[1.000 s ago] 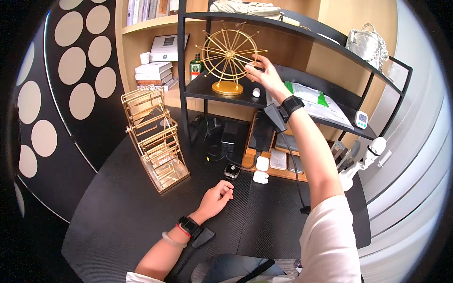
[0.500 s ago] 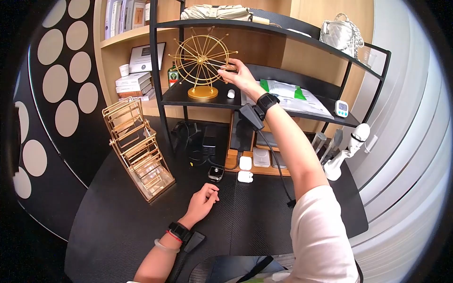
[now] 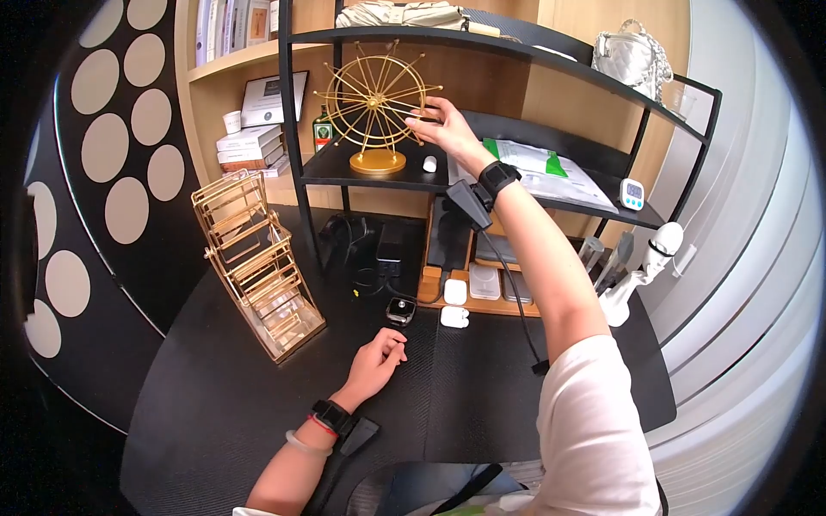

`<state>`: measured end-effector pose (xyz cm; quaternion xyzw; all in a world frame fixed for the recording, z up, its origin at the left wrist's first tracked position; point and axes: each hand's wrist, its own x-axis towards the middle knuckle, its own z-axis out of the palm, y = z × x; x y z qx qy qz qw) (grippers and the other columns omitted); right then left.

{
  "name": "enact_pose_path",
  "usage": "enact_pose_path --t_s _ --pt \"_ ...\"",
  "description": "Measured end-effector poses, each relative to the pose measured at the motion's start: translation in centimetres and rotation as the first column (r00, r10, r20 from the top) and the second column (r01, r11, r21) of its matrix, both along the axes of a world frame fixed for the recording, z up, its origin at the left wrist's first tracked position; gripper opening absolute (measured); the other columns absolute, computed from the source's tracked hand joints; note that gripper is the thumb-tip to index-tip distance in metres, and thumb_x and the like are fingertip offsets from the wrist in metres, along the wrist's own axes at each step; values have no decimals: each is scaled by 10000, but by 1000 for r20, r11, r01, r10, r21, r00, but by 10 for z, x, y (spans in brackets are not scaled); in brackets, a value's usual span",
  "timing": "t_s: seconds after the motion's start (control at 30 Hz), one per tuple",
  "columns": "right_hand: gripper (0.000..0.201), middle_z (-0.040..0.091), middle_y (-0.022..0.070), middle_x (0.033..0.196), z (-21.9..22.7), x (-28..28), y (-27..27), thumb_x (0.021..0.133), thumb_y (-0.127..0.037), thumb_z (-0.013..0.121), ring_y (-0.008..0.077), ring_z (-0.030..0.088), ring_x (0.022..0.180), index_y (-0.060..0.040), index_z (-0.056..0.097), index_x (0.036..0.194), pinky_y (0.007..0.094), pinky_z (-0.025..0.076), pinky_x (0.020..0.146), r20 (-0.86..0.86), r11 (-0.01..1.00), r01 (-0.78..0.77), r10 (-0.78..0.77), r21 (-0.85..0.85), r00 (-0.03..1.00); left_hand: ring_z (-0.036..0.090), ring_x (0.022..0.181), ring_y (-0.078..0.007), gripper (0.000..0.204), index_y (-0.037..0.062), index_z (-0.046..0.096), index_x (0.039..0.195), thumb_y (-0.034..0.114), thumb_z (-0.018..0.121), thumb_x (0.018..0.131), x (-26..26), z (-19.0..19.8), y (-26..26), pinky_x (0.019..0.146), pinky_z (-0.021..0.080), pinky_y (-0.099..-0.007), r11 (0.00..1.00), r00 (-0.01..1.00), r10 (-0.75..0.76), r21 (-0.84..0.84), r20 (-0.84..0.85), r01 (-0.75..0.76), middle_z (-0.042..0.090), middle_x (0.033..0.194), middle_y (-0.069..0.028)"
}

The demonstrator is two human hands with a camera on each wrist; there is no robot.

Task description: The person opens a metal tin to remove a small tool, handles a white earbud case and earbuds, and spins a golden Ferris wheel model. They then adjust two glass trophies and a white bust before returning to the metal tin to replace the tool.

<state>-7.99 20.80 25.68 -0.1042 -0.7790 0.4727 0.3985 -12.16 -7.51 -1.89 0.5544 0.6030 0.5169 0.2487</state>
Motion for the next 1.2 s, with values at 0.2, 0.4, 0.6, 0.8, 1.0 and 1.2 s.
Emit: enact_pose_path --t_s 0.2,0.4,0.6,0.8,1.0,1.2 --pt "654 508 181 1385 -2 -3 3 922 -189 695 214 539 1252 3 337 1434 337 459 1042 -3 1000 -6 6 13 1000 646 740 -129 146 45 537 1107 111 537 977 0 2 -1 699 507 -273 1000 1000 -4 15 -1 4 673 815 -50" --pt "654 516 179 1376 -1 -2 0 927 -214 689 212 555 1237 4 339 1434 335 457 1045 -3 1000 4 -4 -2 1000 645 745 -131 150 42 536 1110 114 530 979 0 2 -1 699 499 -273 1000 1000 -11 -6 -18 11 673 818 -49" --pt "631 518 181 1372 0 -1 -1 935 -203 677 204 558 1236 -1 345 1432 329 462 1039 24 1000 12 -12 5 1000 644 746 -130 144 39 541 1103 107 529 977 1 4 -2 699 501 -274 1000 1000 -5 -13 -23 4 673 819 -48" --pt "1113 456 287 1415 -3 11 6 709 -587 810 378 515 1273 131 328 1409 430 413 1072 211 864 159 -289 478 934 643 742 -132 142 34 537 1102 97 524 975 0 3 -1 700 503 -271 1000 1000 -10 -13 -8 10 667 816 -49" --pt "1000 578 285 1282 -1 35 -1 735 -592 778 353 557 1235 114 439 1356 389 445 1039 355 756 263 -545 599 759 645 743 -130 143 34 534 1103 95 526 975 0 2 -1 702 509 -273 1000 1000 -7 -1 -12 7 664 814 -48" --pt "466 696 175 1133 -8 29 5 859 -353 729 321 642 1104 -14 672 1173 385 484 978 450 731 8 -428 682 784 649 743 -136 141 43 531 1107 103 528 979 1 2 -2 702 512 -277 1000 1000 -8 -6 -25 7 664 814 -49"
